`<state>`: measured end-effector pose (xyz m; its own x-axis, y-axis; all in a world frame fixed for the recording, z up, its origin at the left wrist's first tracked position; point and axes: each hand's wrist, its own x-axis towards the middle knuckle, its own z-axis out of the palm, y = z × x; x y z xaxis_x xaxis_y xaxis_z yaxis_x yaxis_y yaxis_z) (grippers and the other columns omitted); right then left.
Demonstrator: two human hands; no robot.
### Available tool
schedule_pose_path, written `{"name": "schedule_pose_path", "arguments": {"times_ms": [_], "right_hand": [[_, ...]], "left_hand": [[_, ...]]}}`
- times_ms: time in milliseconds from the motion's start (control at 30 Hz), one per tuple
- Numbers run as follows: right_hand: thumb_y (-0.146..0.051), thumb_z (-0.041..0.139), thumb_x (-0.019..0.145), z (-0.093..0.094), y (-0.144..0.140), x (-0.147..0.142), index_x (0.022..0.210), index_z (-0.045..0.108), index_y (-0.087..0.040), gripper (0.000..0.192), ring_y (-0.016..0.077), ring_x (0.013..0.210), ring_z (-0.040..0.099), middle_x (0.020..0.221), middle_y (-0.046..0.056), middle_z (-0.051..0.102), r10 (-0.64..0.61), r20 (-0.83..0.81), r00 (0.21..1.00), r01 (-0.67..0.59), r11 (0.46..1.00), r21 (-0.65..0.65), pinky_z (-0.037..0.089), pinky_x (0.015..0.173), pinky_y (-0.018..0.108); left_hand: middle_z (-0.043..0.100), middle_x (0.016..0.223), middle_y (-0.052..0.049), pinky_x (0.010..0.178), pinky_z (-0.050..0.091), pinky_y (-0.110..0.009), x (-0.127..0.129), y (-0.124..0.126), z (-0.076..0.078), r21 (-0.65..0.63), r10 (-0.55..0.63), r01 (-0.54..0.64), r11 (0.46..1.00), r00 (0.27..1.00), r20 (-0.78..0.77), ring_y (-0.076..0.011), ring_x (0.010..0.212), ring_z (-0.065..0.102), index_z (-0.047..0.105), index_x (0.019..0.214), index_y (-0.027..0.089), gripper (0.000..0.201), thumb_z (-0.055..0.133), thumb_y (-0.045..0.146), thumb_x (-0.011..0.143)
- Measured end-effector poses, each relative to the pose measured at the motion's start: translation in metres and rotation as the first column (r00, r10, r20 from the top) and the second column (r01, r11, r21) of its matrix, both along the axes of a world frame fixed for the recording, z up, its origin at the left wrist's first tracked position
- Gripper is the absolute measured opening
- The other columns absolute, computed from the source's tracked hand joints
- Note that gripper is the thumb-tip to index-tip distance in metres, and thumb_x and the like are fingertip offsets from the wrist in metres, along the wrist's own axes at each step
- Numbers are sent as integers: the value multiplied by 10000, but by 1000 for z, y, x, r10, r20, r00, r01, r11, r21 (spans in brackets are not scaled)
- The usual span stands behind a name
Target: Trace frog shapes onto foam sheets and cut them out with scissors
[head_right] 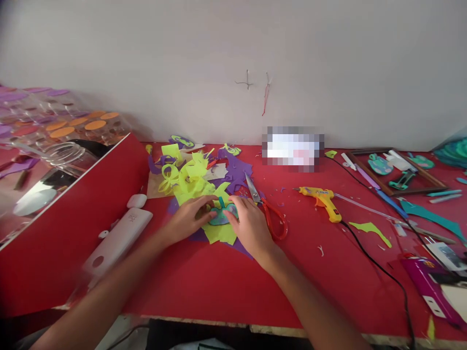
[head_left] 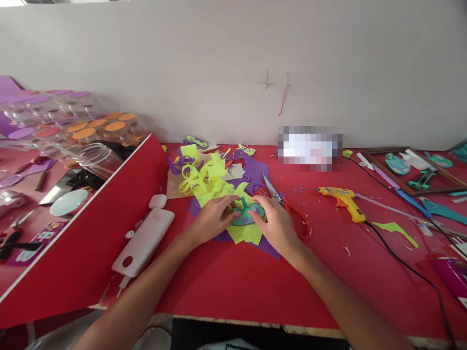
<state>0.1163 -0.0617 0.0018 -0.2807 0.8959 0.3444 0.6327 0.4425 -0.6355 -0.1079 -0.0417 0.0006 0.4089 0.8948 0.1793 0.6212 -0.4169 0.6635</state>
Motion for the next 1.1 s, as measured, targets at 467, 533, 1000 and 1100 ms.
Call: {"name": "schedule_pose_path", "arguments": {"times_ms": [467, 533, 1000, 1100], "right_hand": [[-284, 489, 1001, -1, 21, 52, 912, 634, -218, 182, 224, 729, 641, 791, 59, 687, -272, 91, 958, 258, 956, 141, 431, 679, 305], [-280, 480, 1004, -2, 19, 47, 921, 635, -216, 187, 226, 738, 641, 802, 64, 689, -249, 118, 961, 234, 963, 133, 431, 685, 304], [-249, 503, 992, -3, 19, 47, 873, 627, -207, 177, 219, 739, 627, 799, 61, 702, -268, 172, 948, 236, 954, 187, 392, 660, 297], [-237, 504, 990, -3, 20, 48, 872, 623, -214, 170, 216, 735, 625, 799, 54, 705, -282, 167, 945, 251, 950, 186, 380, 654, 296]], "left_hand": [[670, 1137, -116, 910, 483, -401, 2, 0, -13, 206, -27, 74, 976, 975, -219, -265, 1060, 624, 651, 1275, 231, 327, 511, 369, 1014], [622, 1309, -129, 991, 450, -440, 5, -3, -14, 260, -26, 97, 961, 964, -265, -302, 1197, 580, 558, 1399, 254, 453, 560, 440, 987], [640, 1256, -101, 1001, 425, -420, 6, -9, -11, 325, -133, 267, 907, 915, -380, -256, 1135, 594, 640, 1316, 262, 400, 526, 486, 1005], [591, 1367, -104, 1048, 407, -455, 3, -9, -11, 285, -163, 297, 911, 896, -413, -298, 1242, 549, 611, 1373, 290, 514, 548, 590, 960]]}}
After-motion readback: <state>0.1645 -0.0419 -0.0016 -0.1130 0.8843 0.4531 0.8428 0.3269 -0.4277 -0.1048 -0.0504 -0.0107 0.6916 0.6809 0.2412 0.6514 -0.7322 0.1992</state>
